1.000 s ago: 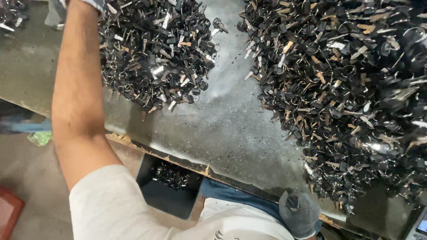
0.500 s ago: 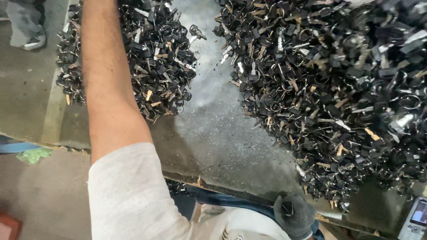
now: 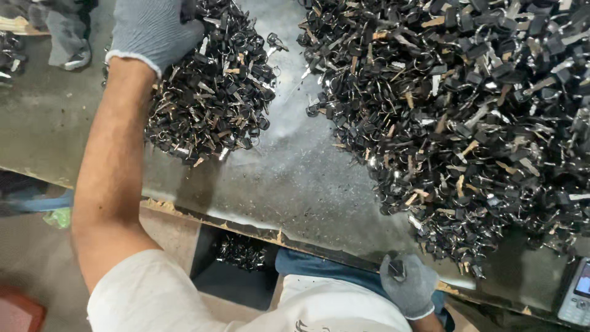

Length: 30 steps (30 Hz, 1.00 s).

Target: The person works at a table covered with large piles of small black metal lock components. They gather and spread the piles with a gloved hand, pick up individual pieces, manipulate them with both hands, and drop pieces into a bin opening below the table edge.

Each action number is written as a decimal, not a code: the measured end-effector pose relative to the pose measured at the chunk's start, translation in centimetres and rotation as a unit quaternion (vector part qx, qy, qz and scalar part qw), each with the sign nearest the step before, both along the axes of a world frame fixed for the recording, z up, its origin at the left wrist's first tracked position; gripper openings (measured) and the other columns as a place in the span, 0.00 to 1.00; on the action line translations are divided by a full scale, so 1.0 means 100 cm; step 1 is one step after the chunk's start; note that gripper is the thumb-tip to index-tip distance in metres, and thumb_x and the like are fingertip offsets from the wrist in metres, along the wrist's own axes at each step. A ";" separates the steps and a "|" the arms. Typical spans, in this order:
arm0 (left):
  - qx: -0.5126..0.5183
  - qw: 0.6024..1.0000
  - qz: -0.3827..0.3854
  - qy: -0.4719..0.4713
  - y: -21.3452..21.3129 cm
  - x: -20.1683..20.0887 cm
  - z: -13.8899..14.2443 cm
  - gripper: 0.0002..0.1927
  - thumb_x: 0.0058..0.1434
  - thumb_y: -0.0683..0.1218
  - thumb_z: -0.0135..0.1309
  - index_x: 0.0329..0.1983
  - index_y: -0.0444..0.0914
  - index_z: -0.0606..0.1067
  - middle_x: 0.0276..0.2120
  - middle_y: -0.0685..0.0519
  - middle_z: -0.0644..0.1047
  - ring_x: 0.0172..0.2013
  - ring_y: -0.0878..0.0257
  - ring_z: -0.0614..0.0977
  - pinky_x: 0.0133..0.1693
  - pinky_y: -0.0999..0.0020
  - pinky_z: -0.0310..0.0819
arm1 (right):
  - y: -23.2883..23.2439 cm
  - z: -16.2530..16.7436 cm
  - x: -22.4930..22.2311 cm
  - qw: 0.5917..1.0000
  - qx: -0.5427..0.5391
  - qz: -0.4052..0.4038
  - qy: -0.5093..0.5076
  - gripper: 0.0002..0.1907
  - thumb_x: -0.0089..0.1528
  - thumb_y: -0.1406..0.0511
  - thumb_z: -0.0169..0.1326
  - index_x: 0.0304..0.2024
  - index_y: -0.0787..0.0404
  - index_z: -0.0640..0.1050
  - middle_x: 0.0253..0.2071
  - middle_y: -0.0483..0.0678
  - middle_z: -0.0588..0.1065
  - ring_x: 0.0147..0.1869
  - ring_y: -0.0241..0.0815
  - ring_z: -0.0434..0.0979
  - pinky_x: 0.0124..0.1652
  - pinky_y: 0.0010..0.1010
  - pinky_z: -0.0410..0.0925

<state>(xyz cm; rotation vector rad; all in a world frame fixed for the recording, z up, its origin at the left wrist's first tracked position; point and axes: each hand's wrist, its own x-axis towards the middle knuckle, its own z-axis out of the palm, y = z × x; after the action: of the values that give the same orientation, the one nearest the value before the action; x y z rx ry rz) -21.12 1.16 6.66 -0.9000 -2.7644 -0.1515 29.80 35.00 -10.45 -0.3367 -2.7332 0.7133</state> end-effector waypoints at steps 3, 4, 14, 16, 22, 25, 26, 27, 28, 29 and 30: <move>0.037 0.999 -0.017 -0.032 0.009 0.020 0.013 0.14 0.65 0.54 0.63 0.44 0.38 0.82 0.37 0.46 0.83 0.37 0.46 0.83 0.40 0.47 0.73 | 0.006 0.007 0.003 0.999 -0.004 0.019 0.029 0.13 0.53 0.64 0.66 0.34 0.61 0.74 0.25 0.49 0.75 0.23 0.51 0.76 0.24 0.42 0.66; 0.035 0.999 -0.007 -0.007 0.020 0.022 0.012 0.14 0.65 0.53 0.63 0.46 0.39 0.82 0.39 0.45 0.83 0.40 0.45 0.82 0.41 0.45 0.71 | 0.010 0.009 0.006 0.999 0.001 0.014 0.037 0.13 0.53 0.64 0.65 0.35 0.61 0.75 0.26 0.49 0.75 0.24 0.52 0.76 0.24 0.43 0.66; -0.085 0.974 -0.058 0.203 0.162 0.095 -0.024 0.08 0.63 0.48 0.62 0.44 0.43 0.81 0.51 0.52 0.80 0.63 0.50 0.76 0.63 0.43 0.63 | 0.079 0.066 0.042 0.992 -0.126 0.007 0.020 0.10 0.51 0.66 0.65 0.33 0.61 0.77 0.26 0.51 0.75 0.26 0.51 0.77 0.25 0.39 0.67; 0.093 0.991 -0.095 0.021 0.199 0.156 -0.032 0.14 0.71 0.51 0.59 0.52 0.37 0.79 0.60 0.42 0.77 0.64 0.45 0.74 0.65 0.42 0.62 | 0.102 0.088 0.060 0.982 -0.169 -0.071 0.052 0.09 0.54 0.70 0.65 0.30 0.61 0.75 0.25 0.49 0.74 0.23 0.44 0.75 0.24 0.35 0.67; 0.220 0.959 -0.051 -0.170 0.328 0.315 -0.081 0.50 0.53 0.64 0.66 0.75 0.40 0.64 0.73 0.24 0.48 0.71 0.21 0.45 0.68 0.32 0.39 | 0.204 0.144 0.092 0.945 -0.025 -0.203 0.255 0.07 0.68 0.76 0.58 0.45 0.66 0.73 0.41 0.56 0.73 0.44 0.50 0.76 0.43 0.37 0.70; 0.238 0.958 -0.024 -0.156 0.356 0.329 -0.087 0.54 0.48 0.71 0.68 0.74 0.46 0.65 0.71 0.20 0.46 0.70 0.19 0.48 0.69 0.29 0.39 | 0.237 0.164 0.090 0.965 0.181 -0.166 0.096 0.13 0.59 0.74 0.62 0.43 0.65 0.74 0.42 0.60 0.73 0.48 0.62 0.75 0.46 0.50 0.69; 0.252 0.958 -0.027 -0.133 0.357 0.329 -0.086 0.53 0.48 0.72 0.68 0.73 0.47 0.66 0.71 0.20 0.46 0.71 0.20 0.49 0.70 0.29 0.39 | 0.242 0.169 0.089 0.952 0.253 -0.169 0.031 0.14 0.56 0.73 0.64 0.41 0.64 0.74 0.41 0.59 0.73 0.47 0.64 0.75 0.46 0.54 0.68; 0.267 0.957 -0.032 -0.108 0.357 0.328 -0.084 0.54 0.47 0.74 0.68 0.73 0.48 0.66 0.72 0.19 0.46 0.71 0.21 0.51 0.70 0.29 0.39 | 0.246 0.174 0.092 0.964 0.202 -0.171 0.044 0.12 0.60 0.72 0.64 0.42 0.64 0.73 0.41 0.59 0.73 0.47 0.63 0.75 0.46 0.51 0.68; 0.266 0.957 -0.029 -0.109 0.355 0.328 -0.082 0.53 0.47 0.74 0.67 0.72 0.48 0.67 0.73 0.20 0.46 0.71 0.21 0.50 0.70 0.29 0.39 | 0.251 0.180 0.096 0.972 0.151 -0.170 0.055 0.12 0.64 0.70 0.64 0.43 0.65 0.73 0.42 0.59 0.73 0.46 0.62 0.75 0.46 0.49 0.68; 0.266 0.957 -0.024 -0.111 0.352 0.328 -0.080 0.53 0.47 0.74 0.67 0.72 0.49 0.67 0.73 0.20 0.46 0.71 0.22 0.50 0.70 0.29 0.38 | 0.253 0.183 0.100 0.979 0.099 -0.167 0.064 0.12 0.67 0.69 0.64 0.44 0.65 0.72 0.42 0.59 0.73 0.46 0.61 0.75 0.45 0.47 0.68; 0.263 0.958 -0.019 -0.116 0.350 0.331 -0.079 0.52 0.46 0.74 0.67 0.72 0.49 0.68 0.73 0.21 0.46 0.72 0.22 0.50 0.70 0.29 0.37 | 0.257 0.184 0.105 0.981 0.075 -0.162 0.072 0.11 0.67 0.69 0.63 0.44 0.65 0.72 0.43 0.58 0.73 0.46 0.59 0.76 0.46 0.46 0.69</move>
<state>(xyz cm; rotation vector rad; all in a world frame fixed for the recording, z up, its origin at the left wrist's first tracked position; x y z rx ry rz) 11.94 36.13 -1.26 -0.8242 -2.6836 -1.0023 40.33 60.65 7.98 -0.6500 -2.4928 0.4242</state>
